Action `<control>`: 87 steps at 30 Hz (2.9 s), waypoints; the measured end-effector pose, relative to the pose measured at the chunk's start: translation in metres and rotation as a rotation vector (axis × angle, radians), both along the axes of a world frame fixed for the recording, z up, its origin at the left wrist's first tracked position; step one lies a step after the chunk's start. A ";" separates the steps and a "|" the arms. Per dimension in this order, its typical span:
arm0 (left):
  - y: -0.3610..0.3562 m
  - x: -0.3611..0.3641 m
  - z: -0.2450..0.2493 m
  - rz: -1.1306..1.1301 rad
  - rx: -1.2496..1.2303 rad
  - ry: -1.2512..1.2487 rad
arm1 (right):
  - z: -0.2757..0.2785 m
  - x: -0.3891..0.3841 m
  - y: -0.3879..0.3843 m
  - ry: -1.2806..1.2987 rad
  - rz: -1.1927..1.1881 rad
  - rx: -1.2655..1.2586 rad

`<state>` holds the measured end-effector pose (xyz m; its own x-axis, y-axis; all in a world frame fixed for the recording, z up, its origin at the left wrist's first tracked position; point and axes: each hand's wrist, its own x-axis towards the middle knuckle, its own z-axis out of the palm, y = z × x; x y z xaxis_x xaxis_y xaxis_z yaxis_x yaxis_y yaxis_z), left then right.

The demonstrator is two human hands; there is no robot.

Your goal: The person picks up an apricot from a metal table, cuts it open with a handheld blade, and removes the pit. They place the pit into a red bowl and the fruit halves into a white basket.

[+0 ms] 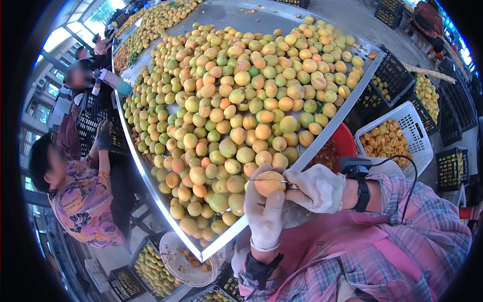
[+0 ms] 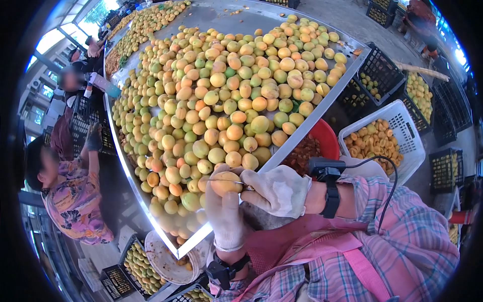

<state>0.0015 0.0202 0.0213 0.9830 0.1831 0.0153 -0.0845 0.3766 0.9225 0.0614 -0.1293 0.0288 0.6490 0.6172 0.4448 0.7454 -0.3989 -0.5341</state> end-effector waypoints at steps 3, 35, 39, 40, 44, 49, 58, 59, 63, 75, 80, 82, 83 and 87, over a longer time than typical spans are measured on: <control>0.012 0.000 0.002 -0.038 0.186 0.000 | -0.004 0.005 -0.002 0.077 0.028 -0.049; 0.008 -0.004 0.010 0.012 0.094 -0.015 | -0.028 0.000 -0.002 -0.202 0.024 0.075; 0.014 -0.001 0.005 -0.069 0.333 -0.008 | -0.050 0.002 0.002 -0.282 -0.042 0.125; 0.009 -0.001 0.007 -0.043 0.196 0.004 | -0.057 0.002 0.003 -0.204 -0.017 0.171; -0.019 0.005 0.002 0.075 -0.060 -0.016 | -0.033 -0.001 0.002 -0.025 0.043 0.115; -0.017 -0.003 -0.001 0.082 -0.060 0.012 | -0.038 0.004 0.001 -0.065 0.094 0.113; -0.001 -0.003 0.005 0.044 0.004 0.014 | -0.068 0.012 0.005 -0.137 0.118 0.157; -0.006 -0.002 0.002 0.082 -0.043 -0.010 | -0.063 0.011 0.005 -0.137 0.119 0.158; -0.013 -0.002 -0.006 0.136 -0.084 -0.016 | -0.049 0.013 0.004 0.030 0.155 0.094; -0.001 0.001 -0.007 0.132 0.038 -0.036 | -0.039 0.015 0.010 0.093 0.200 0.132; -0.003 -0.001 -0.008 0.193 0.276 0.052 | -0.037 0.012 0.010 0.105 0.157 0.095; -0.004 -0.002 -0.007 0.172 0.293 0.119 | -0.040 0.012 0.009 0.089 0.143 0.087; -0.003 -0.001 -0.008 0.194 0.370 0.114 | -0.040 0.011 0.009 0.089 0.143 0.087; 0.003 0.001 -0.013 0.223 0.497 0.095 | -0.043 0.016 0.007 0.119 0.193 -0.007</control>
